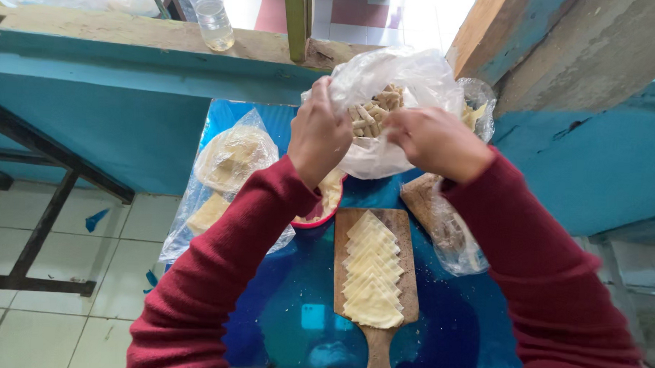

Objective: The person folds a thin square dough sheet into a lattice pattern on a wooden paddle, spoons brown filling from a plastic bag onto the dough, and folds the dough over the filling to form a filled pastry, working one piece at a time on the table.

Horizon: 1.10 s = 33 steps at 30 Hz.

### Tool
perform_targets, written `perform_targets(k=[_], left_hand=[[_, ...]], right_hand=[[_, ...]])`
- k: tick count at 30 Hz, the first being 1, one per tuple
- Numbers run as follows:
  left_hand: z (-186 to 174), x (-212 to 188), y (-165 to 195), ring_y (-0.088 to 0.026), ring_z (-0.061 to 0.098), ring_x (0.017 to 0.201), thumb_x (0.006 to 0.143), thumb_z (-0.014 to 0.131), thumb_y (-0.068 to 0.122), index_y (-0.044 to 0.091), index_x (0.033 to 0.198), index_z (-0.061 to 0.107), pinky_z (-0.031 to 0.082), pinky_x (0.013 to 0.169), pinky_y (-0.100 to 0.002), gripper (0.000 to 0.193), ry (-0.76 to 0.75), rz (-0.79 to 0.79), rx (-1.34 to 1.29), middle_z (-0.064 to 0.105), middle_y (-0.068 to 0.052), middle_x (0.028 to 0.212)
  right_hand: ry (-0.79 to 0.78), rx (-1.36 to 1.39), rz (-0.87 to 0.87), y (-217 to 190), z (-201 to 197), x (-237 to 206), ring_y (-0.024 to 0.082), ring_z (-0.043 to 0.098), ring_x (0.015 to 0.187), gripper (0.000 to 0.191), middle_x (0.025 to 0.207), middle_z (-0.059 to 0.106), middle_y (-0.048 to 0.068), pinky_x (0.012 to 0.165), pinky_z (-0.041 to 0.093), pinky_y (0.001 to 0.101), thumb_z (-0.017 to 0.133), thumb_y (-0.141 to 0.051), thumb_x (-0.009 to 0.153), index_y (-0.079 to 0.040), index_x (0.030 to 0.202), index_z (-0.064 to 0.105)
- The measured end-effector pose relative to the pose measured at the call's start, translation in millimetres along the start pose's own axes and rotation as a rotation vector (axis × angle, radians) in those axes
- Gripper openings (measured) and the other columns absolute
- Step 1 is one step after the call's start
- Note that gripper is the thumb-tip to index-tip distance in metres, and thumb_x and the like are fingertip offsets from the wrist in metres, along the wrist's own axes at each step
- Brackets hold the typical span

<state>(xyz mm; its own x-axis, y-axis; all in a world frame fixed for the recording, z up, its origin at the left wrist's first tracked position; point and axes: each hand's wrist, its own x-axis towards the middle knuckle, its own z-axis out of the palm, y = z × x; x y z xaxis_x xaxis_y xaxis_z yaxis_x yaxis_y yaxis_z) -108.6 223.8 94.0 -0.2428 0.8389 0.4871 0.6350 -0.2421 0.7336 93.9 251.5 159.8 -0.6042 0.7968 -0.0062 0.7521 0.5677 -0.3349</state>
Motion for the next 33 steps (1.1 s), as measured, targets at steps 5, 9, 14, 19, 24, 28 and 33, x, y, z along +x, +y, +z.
perform_targets(k=[5, 9, 14, 19, 24, 28, 33], left_hand=[[-25, 30, -9, -0.042, 0.067, 0.111, 0.084, 0.068, 0.014, -0.002, 0.141, 0.047, 0.053, 0.096, -0.046, 0.063, 0.054, -0.054, 0.043, 0.066, -0.027, 0.123], [-36, 42, 0, -0.041, 0.064, 0.115, 0.083, 0.071, 0.018, -0.002, 0.140, 0.046, 0.050, 0.099, -0.045, 0.066, -0.018, -0.091, 0.080, 0.065, -0.027, 0.123], [-50, 56, 14, -0.040, 0.063, 0.115, 0.078, 0.076, 0.024, -0.003, 0.137, 0.046, 0.049, 0.099, -0.044, 0.071, -0.133, -0.199, 0.187, 0.064, -0.025, 0.122], [-67, 61, 22, -0.041, 0.069, 0.109, 0.086, 0.069, 0.029, 0.002, 0.107, 0.076, 0.054, 0.098, -0.047, 0.035, -0.424, -0.107, 0.486, 0.072, -0.023, 0.111], [-67, 72, 53, -0.044, 0.069, 0.094, 0.075, 0.069, 0.023, 0.000, 0.090, 0.074, 0.053, 0.088, -0.048, 0.028, -0.027, -0.125, 0.273, 0.072, -0.025, 0.103], [-93, 94, 61, -0.040, 0.072, 0.094, 0.085, 0.063, 0.023, -0.001, 0.094, 0.074, 0.058, 0.085, -0.045, 0.028, 0.194, -0.232, 0.176, 0.073, -0.027, 0.096], [-93, 96, 71, -0.035, 0.075, 0.086, 0.089, 0.062, 0.024, 0.001, 0.086, 0.073, 0.060, 0.076, -0.041, 0.026, 0.101, -0.170, 0.189, 0.074, -0.022, 0.086]], right_hand=[[-0.182, 0.112, 0.169, -39, -10, 48, 0.033, 0.066, 0.118, 0.053, 0.125, 0.070, 0.019, 0.100, 0.050, 0.0422, 0.059, -0.049, 0.099, -0.007, 0.130, 0.064], [-0.192, 0.034, 0.072, -79, -3, 57, 0.036, 0.062, 0.122, 0.048, 0.129, 0.068, 0.024, 0.108, 0.044, 0.0424, 0.044, -0.035, 0.103, -0.010, 0.138, 0.065], [-0.223, 0.737, -0.154, -86, -27, 50, 0.027, 0.056, 0.132, 0.058, 0.144, 0.059, 0.014, 0.108, 0.042, 0.0383, 0.067, -0.021, 0.090, -0.010, 0.143, 0.049], [0.368, 0.073, 0.128, -70, -45, 30, 0.034, 0.064, 0.114, 0.059, 0.121, 0.069, 0.020, 0.095, 0.052, 0.0434, 0.077, -0.037, 0.084, -0.005, 0.131, 0.061], [0.239, 0.144, 0.470, -63, -40, 28, 0.034, 0.068, 0.089, 0.059, 0.096, 0.068, 0.022, 0.074, 0.055, 0.0431, 0.089, -0.029, 0.072, 0.006, 0.110, 0.061], [0.502, 0.763, 0.314, -64, -57, 33, 0.024, 0.069, 0.065, 0.004, 0.076, 0.070, 0.011, 0.055, 0.054, 0.0387, 0.070, 0.000, 0.078, 0.001, 0.081, 0.068], [0.655, 0.965, 0.184, -77, -78, 35, 0.016, 0.069, 0.062, 0.004, 0.078, 0.071, 0.009, 0.055, 0.055, 0.0310, 0.072, 0.004, 0.078, 0.000, 0.080, 0.072]])
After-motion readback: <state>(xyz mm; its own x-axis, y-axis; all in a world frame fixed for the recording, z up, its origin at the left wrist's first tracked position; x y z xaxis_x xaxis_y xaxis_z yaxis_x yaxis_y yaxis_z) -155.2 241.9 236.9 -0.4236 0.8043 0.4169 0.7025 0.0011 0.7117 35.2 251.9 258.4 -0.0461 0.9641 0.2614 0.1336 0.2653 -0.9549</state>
